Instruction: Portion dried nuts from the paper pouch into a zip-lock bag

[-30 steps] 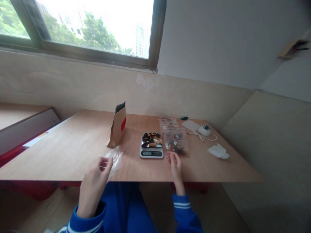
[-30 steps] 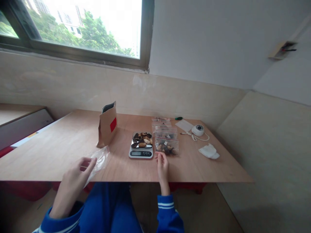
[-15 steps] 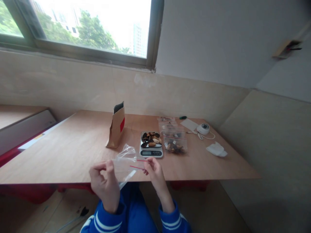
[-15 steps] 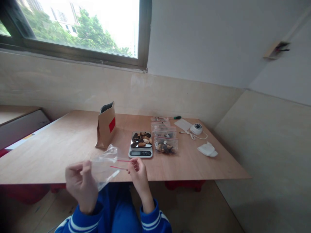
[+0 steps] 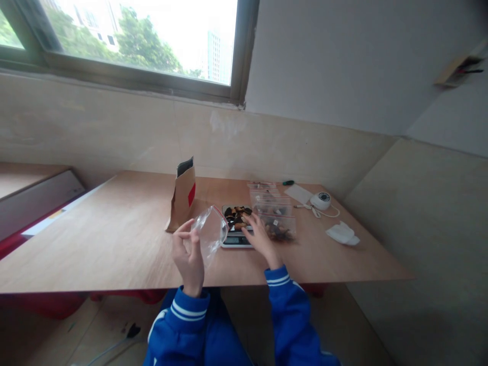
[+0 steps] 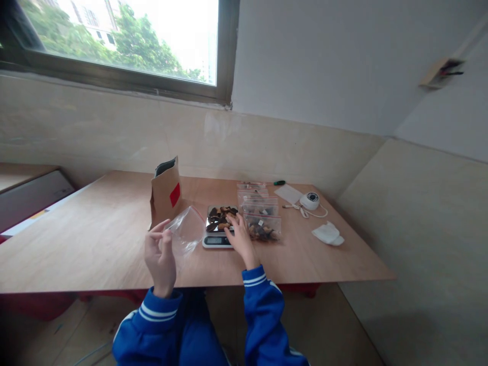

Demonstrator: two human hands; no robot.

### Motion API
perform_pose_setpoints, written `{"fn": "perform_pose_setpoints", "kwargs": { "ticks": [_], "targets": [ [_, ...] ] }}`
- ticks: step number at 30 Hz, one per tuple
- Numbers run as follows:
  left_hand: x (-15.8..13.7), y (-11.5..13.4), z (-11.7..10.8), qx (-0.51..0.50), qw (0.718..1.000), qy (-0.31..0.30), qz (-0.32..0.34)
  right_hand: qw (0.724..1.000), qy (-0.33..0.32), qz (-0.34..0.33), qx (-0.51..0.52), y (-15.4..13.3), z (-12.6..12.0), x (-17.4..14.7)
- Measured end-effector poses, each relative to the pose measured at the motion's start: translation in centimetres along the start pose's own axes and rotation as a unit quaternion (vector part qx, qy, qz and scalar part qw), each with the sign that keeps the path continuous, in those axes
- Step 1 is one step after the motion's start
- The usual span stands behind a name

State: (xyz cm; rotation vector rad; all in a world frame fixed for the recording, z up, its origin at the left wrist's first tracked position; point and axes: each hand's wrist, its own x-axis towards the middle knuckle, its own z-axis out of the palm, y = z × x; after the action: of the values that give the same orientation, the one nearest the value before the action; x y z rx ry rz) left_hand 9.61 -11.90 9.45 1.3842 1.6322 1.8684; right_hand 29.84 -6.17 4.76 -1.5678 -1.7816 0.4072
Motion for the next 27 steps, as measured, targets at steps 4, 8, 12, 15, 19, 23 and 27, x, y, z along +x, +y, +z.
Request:
{"fn": "perform_pose_setpoints", "kwargs": {
  "ticks": [4, 8, 12, 15, 19, 23, 27],
  "targets": [
    [-0.2, -0.9, 0.9, -0.074, 0.994, -0.012, -0.079, 1.0, 0.001, -0.015, -0.026, 0.4, 0.6, 0.5],
    [-0.8, -1.7, 1.8, -0.129, 0.985, 0.004, -0.119, 0.999, 0.021, -0.039, -0.021, 0.4, 0.9, 0.6],
    [-1.4, -2.3, 2.3, -0.113, 0.98, 0.021, -0.159, 0.999, 0.026, -0.046, -0.014, 0.2, 0.8, 0.8],
    [-1.7, -2.5, 2.4, -0.109, 0.977, 0.014, -0.18, 0.998, 0.039, -0.049, 0.0, -0.2, 0.4, 0.8],
    [-1.7, -2.2, 2.4, -0.102, 0.974, -0.003, -0.201, 0.994, 0.081, -0.052, 0.051, -1.8, -0.8, 1.0],
    [-1.6, -1.8, 2.6, -0.107, 0.974, -0.003, -0.199, 0.985, 0.089, -0.083, 0.121, -5.4, -1.9, 1.1],
    [-1.8, -1.6, 2.8, -0.085, 0.975, -0.007, -0.205, 0.977, 0.022, -0.129, 0.165, -9.6, -2.1, 0.5]
  ]
}}
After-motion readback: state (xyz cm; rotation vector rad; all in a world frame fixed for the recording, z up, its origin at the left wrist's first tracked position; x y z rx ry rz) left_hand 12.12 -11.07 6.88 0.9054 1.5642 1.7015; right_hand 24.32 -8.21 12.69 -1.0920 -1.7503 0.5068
